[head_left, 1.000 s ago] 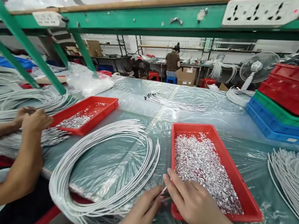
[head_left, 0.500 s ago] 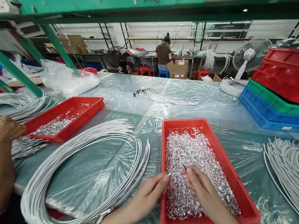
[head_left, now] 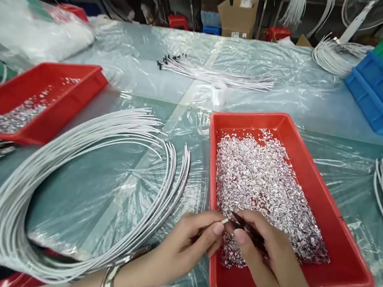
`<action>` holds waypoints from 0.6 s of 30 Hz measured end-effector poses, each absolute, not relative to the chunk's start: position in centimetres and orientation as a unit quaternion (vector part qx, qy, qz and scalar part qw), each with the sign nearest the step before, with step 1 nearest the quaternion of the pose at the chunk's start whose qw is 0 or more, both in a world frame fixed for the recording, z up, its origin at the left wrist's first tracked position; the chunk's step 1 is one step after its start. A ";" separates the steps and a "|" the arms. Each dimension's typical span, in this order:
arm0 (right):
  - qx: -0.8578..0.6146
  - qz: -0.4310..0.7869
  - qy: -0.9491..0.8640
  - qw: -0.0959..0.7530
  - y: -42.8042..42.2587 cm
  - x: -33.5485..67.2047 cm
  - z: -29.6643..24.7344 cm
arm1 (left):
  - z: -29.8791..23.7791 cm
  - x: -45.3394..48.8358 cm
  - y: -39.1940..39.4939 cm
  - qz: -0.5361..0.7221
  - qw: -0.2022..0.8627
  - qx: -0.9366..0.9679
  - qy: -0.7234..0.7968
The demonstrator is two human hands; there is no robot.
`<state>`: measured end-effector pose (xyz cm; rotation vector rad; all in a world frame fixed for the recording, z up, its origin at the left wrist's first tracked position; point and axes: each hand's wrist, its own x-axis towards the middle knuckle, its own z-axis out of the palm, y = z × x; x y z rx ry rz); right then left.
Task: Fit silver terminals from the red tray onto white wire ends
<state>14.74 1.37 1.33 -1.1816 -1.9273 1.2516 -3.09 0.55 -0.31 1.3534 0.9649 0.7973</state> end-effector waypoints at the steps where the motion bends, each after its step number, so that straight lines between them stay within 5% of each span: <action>1: -0.438 0.460 -0.724 0.271 1.5 14.7 1.4 | -0.3 -3.1 0.6 0.346 0.607 0.585 0.412; 18: -0.393 0.431 -0.770 0.257 1.8 14.8 1.9 | 0.0 -3.6 0.7 0.360 0.526 0.660 0.398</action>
